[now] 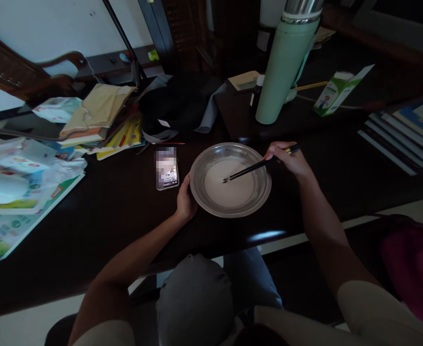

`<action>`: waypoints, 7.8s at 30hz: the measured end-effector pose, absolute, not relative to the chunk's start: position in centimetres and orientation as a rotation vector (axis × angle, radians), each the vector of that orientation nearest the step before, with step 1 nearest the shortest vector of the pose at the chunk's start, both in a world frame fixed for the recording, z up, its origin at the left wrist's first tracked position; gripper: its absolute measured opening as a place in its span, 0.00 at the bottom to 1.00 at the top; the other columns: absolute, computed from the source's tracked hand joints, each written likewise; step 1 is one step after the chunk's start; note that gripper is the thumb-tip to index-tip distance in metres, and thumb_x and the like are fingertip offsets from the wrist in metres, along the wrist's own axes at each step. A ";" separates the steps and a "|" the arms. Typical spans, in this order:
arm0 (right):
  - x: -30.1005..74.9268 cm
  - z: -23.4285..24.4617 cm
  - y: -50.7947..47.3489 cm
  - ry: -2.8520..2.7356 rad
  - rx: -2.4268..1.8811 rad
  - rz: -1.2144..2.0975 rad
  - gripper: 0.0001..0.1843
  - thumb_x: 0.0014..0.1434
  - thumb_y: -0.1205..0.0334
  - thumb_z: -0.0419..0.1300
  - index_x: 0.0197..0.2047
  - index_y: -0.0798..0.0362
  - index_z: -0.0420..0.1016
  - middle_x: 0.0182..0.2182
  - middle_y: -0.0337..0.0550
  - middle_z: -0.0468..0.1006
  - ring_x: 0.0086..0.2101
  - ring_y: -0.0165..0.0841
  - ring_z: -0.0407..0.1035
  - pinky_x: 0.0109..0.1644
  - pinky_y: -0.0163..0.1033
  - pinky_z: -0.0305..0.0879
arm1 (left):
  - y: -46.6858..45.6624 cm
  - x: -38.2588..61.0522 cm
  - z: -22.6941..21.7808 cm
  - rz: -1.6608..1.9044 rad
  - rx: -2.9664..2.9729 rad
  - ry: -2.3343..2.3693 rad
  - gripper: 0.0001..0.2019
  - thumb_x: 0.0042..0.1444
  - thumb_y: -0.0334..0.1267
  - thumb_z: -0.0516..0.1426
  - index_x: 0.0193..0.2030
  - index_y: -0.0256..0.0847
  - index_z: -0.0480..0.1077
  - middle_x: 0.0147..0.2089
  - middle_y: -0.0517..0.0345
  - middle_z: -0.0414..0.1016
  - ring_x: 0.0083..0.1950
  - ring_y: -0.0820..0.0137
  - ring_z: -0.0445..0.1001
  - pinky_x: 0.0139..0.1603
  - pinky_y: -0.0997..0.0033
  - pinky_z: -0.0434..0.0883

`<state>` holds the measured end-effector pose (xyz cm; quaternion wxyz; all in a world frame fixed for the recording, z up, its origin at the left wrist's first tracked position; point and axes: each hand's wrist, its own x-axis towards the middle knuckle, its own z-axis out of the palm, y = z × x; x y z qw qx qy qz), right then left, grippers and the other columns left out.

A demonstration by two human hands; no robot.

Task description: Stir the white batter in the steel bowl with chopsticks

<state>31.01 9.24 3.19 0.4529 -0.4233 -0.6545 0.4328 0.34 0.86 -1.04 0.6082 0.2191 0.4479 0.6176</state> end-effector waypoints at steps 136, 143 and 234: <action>31.3 2.9 9.5 -1.538 -1.084 1.074 0.23 0.59 0.42 0.64 0.22 0.50 0.79 0.21 0.39 0.80 0.21 0.27 0.63 0.26 0.37 0.49 | 1.0 0.3 -1.4 1.444 0.503 1.034 0.10 0.59 0.45 0.59 0.42 0.44 0.77 0.43 0.60 0.83 0.53 0.60 0.79 0.59 0.61 0.73; 31.1 3.1 9.4 -1.612 -1.056 1.083 0.22 0.58 0.42 0.65 0.24 0.50 0.81 0.23 0.39 0.80 0.21 0.26 0.59 0.26 0.37 0.49 | 1.0 0.4 -1.4 1.450 0.491 1.011 0.09 0.61 0.44 0.58 0.41 0.44 0.77 0.43 0.59 0.83 0.53 0.61 0.79 0.59 0.60 0.73; 31.1 3.1 9.3 -1.569 -1.079 1.067 0.23 0.58 0.41 0.64 0.22 0.49 0.80 0.22 0.40 0.80 0.22 0.29 0.64 0.27 0.38 0.52 | 1.0 0.4 -1.3 1.424 0.537 1.041 0.10 0.60 0.47 0.57 0.40 0.45 0.76 0.45 0.57 0.82 0.58 0.58 0.77 0.60 0.58 0.73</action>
